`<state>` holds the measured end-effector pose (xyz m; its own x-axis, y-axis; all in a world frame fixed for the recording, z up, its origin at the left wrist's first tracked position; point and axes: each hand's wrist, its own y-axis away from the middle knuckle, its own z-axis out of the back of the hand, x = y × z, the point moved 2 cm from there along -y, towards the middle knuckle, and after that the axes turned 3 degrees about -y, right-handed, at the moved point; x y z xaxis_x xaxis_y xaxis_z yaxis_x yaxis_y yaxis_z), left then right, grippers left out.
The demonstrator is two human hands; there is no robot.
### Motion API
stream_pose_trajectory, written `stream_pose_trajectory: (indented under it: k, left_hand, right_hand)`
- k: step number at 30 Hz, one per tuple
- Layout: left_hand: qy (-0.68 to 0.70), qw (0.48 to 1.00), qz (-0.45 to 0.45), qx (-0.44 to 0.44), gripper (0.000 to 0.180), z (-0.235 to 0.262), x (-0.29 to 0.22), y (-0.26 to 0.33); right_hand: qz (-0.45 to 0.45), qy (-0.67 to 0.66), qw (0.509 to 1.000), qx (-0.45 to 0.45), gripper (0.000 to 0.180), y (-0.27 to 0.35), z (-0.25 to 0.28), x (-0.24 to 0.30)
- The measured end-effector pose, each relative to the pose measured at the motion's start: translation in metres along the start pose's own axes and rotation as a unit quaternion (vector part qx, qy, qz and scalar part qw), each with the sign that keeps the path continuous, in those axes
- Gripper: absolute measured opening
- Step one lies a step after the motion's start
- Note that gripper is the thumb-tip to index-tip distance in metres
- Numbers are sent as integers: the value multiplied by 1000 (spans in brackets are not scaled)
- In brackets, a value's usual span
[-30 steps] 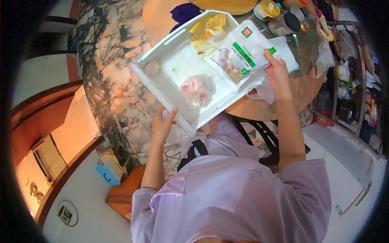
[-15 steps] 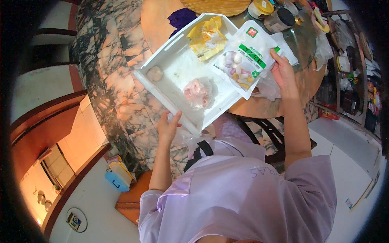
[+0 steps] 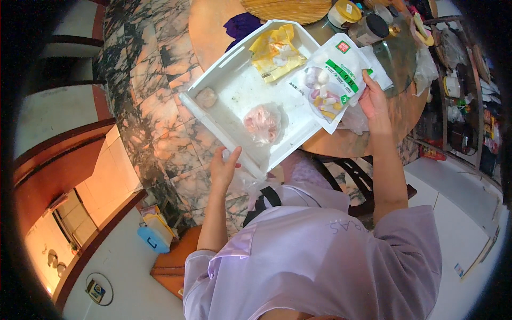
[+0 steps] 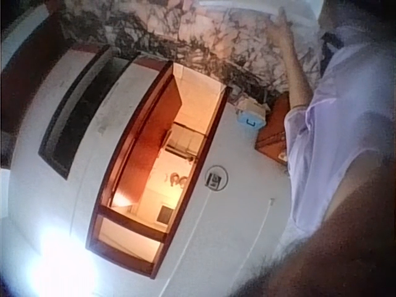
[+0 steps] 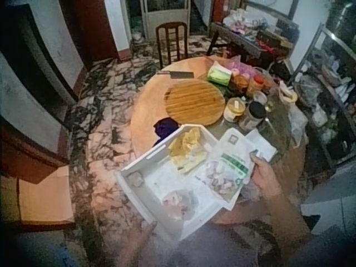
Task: The person takes out a freezer drawer and empties it of bags and food items on a table, before wiping the inside of the empty drawer with their hand.
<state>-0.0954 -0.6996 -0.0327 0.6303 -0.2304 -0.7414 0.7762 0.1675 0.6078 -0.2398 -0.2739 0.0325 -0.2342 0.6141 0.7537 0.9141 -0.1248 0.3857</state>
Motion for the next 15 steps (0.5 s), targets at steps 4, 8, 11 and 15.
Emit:
stream_pose_trajectory:
  k: [4, 8, 11, 15]
  left_hand:
    - [9, 1000, -5, 3, 63, 1, -4, 1]
    - [-12, 1000, 17, 3, 61, 8, -8, 2]
    - [-22, 1000, 21, 5, 59, 19, -10, 0]
    - [1, 1000, 31, 1, 59, 18, -15, 3]
  right_hand:
    - [23, 9, 1000, -16, 27, 5, -2, 3]
    - [36, 2, 998, -48, 29, 6, 13, 3]
    - [53, -17, 995, -77, 31, 14, 22, 3]
    - [89, -55, 991, -88, 36, 22, 50, 20]
